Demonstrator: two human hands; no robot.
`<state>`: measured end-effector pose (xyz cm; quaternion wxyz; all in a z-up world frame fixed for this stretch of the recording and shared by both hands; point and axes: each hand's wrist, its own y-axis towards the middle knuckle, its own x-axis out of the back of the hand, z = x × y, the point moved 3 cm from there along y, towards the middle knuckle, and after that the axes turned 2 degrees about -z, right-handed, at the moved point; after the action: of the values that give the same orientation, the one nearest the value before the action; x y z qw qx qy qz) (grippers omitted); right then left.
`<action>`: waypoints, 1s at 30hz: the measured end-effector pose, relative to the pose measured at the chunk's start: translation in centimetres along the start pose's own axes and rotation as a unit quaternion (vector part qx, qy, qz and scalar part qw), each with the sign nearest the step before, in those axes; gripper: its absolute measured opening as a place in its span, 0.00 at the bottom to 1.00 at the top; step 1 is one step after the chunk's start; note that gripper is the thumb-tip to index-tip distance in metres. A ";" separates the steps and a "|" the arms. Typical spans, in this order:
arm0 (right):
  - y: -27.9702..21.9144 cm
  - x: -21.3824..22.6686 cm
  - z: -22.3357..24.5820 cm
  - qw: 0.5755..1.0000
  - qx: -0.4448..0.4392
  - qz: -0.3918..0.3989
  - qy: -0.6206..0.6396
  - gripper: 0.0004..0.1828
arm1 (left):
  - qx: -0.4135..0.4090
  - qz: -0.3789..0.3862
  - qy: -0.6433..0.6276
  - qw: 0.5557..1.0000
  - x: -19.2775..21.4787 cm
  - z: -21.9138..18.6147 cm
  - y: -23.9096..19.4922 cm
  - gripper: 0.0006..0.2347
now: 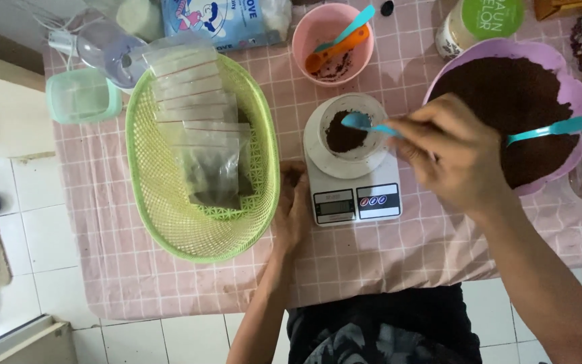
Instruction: The person measures ground coffee from a large bowl into small plastic bags using a spoon, weighs each bag on a digital scale, and seals the bags.
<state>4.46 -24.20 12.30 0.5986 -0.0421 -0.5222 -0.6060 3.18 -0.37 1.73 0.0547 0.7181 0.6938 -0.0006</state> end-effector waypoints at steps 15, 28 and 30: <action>-0.8 -0.2 0.2 0.995 0.092 -0.010 -0.025 0.12 | 0.038 -0.013 -0.009 0.999 -0.2 -0.2 -0.2 0.06; 0.3 -0.2 -0.1 0.998 0.052 -0.023 0.012 0.08 | 0.022 0.005 -0.003 1.000 0.1 0.8 -0.1 0.06; 0.3 -0.2 0.0 0.997 0.063 -0.034 -0.009 0.09 | 0.022 0.001 0.008 1.000 0.2 0.4 -0.1 0.06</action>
<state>4.79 -23.99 12.30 0.5744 0.0086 -0.5657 -0.5915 3.13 -0.24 1.30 0.0335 0.7198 0.6933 -0.0105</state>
